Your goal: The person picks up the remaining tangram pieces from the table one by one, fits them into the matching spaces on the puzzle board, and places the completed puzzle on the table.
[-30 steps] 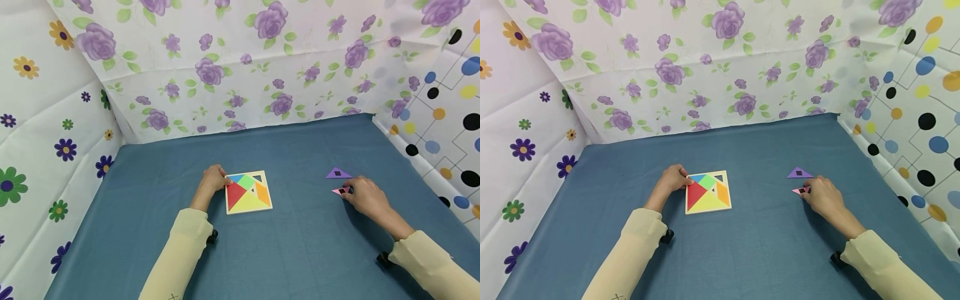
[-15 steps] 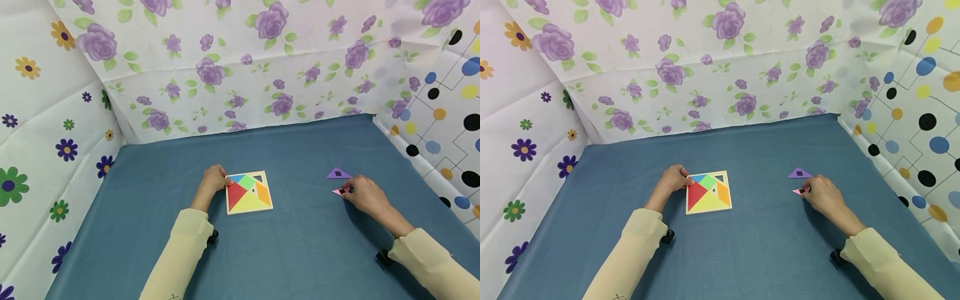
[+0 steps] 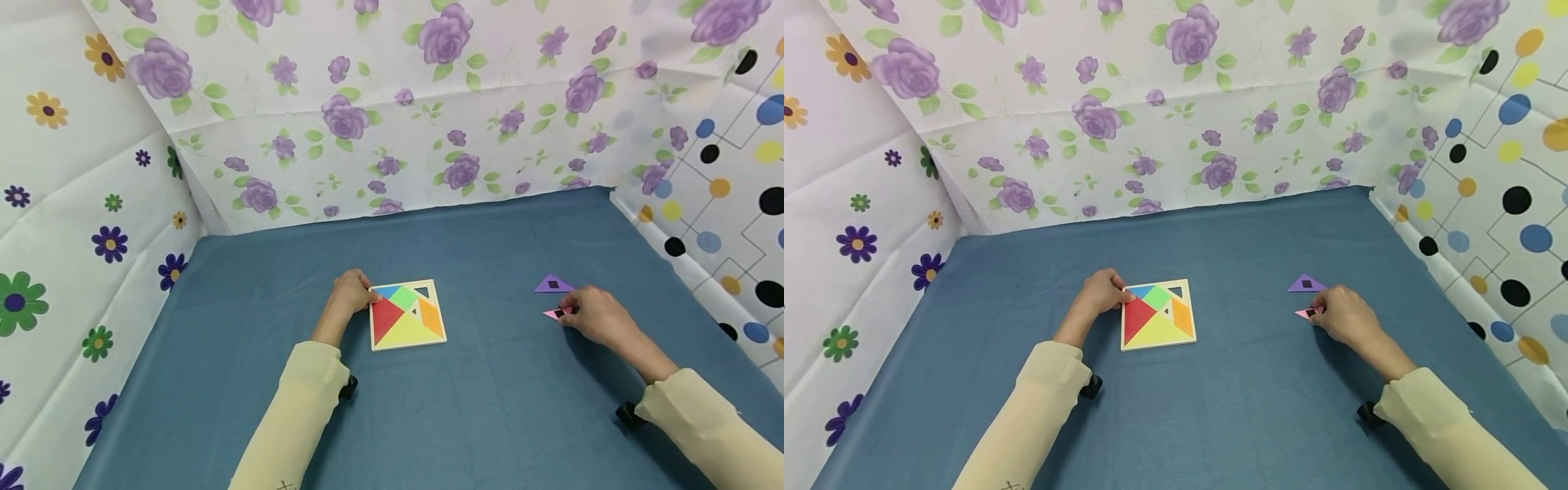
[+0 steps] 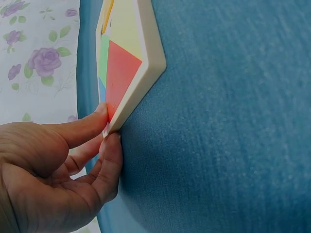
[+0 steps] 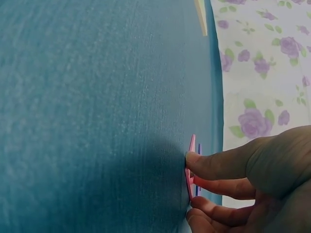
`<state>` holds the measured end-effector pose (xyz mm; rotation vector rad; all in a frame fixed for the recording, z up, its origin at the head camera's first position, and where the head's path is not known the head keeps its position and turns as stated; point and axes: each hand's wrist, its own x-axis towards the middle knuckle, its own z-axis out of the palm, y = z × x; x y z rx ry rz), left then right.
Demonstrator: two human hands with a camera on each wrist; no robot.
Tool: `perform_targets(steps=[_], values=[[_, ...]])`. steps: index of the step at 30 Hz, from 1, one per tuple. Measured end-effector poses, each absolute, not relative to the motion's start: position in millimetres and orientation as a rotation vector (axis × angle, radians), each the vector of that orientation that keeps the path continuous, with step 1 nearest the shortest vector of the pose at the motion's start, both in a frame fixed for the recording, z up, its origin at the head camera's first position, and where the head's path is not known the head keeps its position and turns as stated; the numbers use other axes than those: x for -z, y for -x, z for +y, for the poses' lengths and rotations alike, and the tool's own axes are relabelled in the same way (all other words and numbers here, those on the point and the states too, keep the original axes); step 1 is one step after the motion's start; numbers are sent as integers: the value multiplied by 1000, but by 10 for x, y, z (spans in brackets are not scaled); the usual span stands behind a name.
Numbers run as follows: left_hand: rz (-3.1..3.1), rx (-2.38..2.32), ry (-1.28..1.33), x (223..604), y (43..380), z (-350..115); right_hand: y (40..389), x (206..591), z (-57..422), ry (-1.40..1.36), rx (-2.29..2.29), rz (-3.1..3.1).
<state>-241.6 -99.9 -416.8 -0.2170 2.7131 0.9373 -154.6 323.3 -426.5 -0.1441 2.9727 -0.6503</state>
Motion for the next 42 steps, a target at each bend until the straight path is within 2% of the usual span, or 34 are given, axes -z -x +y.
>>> perform_targets(steps=[42], values=[[2697,-950,231,4171,2424,-1005,1417,4319,3177,148,822,3137]])
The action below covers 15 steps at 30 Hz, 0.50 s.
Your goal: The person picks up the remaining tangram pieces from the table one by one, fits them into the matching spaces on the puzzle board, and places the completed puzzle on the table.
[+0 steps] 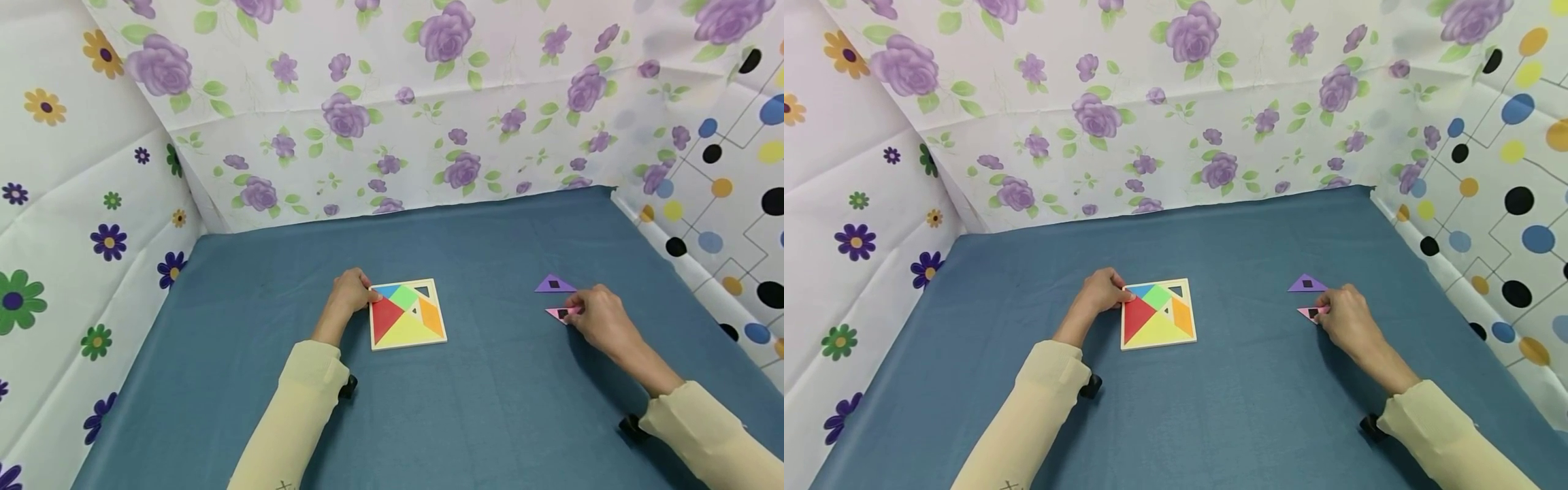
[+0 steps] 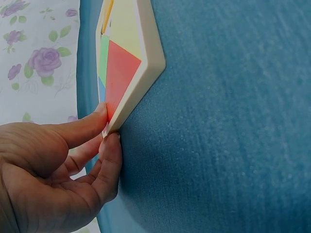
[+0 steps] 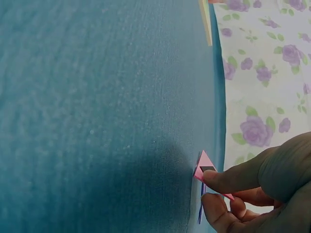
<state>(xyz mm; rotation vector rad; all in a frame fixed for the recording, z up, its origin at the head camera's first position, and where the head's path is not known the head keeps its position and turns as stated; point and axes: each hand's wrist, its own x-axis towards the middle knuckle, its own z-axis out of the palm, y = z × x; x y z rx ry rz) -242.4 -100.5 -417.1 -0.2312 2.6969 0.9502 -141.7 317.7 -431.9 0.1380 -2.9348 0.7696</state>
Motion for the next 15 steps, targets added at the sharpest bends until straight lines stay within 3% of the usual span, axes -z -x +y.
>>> perform_targets(steps=[15], values=[[2691,-942,242,4162,2429,-992,1331,4287,3194,-195,-761,-2891]])
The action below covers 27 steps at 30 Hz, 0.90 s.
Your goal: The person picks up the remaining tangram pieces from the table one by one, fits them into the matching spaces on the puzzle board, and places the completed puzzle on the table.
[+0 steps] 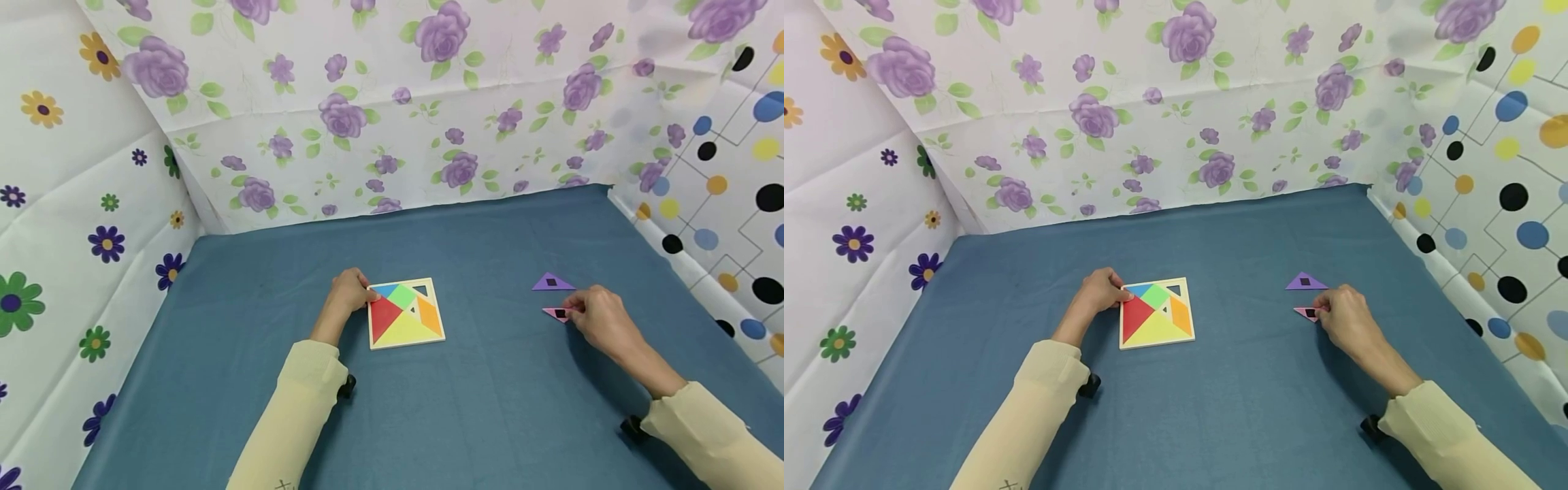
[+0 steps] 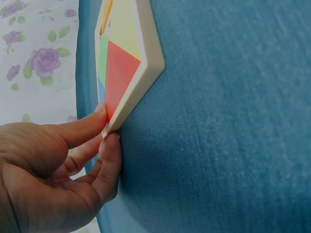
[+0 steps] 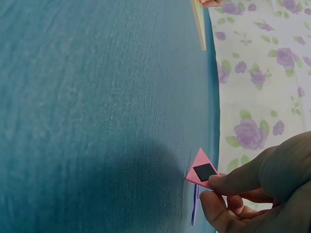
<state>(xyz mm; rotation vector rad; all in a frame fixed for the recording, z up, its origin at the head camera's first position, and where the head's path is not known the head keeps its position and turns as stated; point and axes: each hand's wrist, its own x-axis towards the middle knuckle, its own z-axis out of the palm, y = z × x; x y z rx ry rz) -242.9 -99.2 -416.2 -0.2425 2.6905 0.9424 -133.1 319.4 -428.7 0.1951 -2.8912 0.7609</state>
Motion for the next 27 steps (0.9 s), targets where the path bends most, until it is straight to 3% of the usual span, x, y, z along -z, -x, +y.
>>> perform_targets(steps=[27], values=[[2703,-949,238,4175,2418,-994,1243,4257,3155,-170,-819,-2978]])
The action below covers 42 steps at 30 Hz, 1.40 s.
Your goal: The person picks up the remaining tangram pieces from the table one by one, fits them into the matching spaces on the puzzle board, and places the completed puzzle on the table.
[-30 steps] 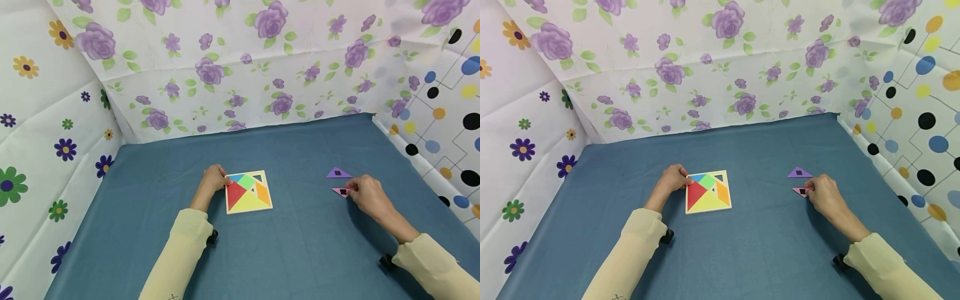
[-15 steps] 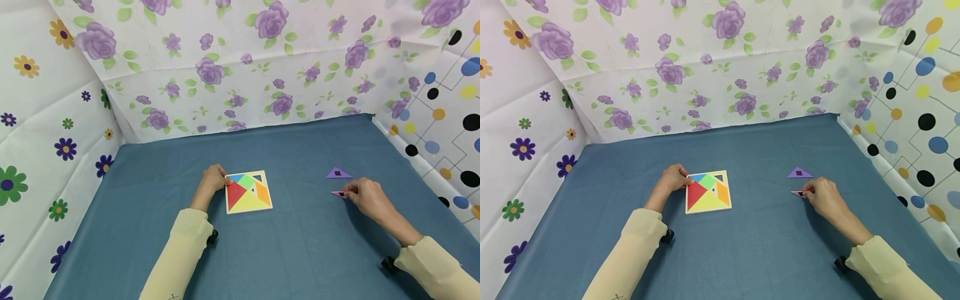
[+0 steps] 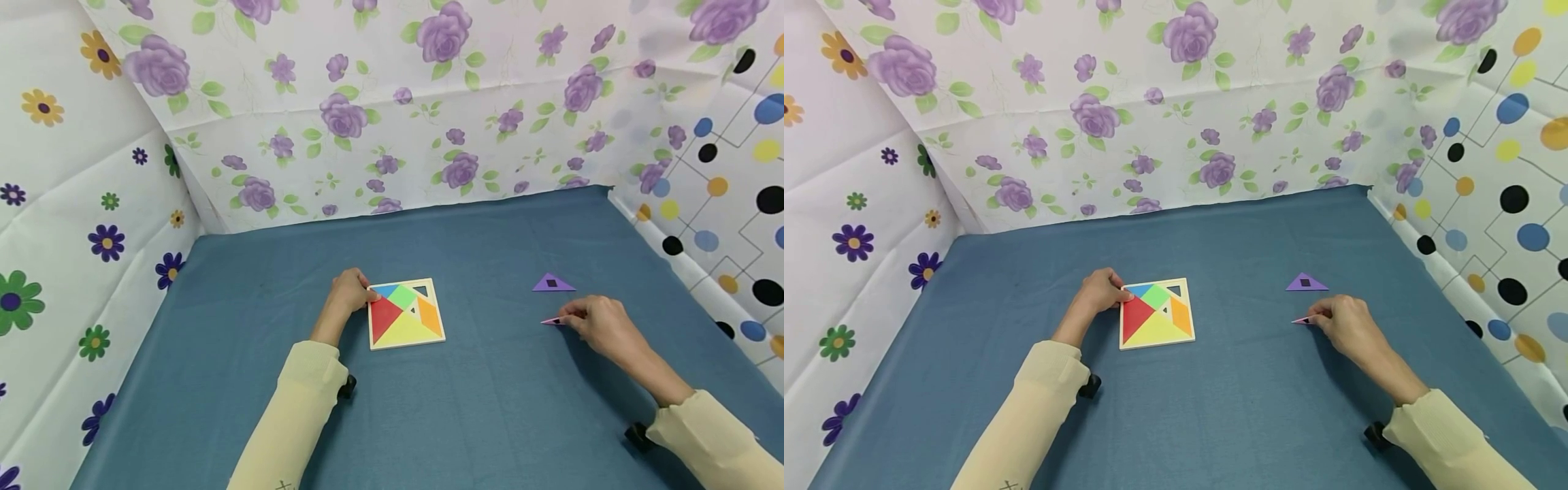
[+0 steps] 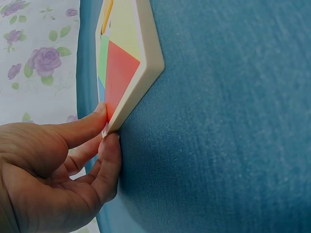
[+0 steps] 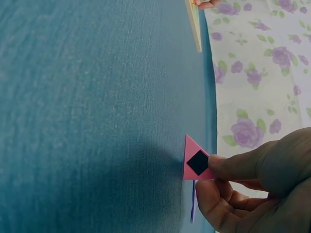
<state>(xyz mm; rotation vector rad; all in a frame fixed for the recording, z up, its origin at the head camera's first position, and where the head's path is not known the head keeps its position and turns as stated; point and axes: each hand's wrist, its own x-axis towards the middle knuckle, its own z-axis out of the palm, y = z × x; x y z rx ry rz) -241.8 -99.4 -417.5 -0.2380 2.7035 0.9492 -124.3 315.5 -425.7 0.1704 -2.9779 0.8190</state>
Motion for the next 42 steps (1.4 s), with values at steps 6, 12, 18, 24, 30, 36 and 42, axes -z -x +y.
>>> perform_targets(steps=[6,12,18,24,30,36,42], values=[[2705,-951,235,4171,2413,-989,1217,4252,3159,-139,-884,-3009],[2710,-939,223,4159,2410,-996,1211,4236,3160,-116,-912,-3026],[2703,-956,228,4173,2415,-999,1190,4229,3166,-117,-923,-3032],[2702,-955,225,4179,2415,-1001,1168,4227,3162,-107,-885,-3037],[2695,-969,239,4184,2425,-999,1144,4242,3172,-93,-866,-3035],[2693,-969,242,4188,2426,-996,1127,4245,3181,-98,-867,-3027],[2692,-961,246,4179,2424,-990,1118,4257,3191,-87,-887,-3011]])
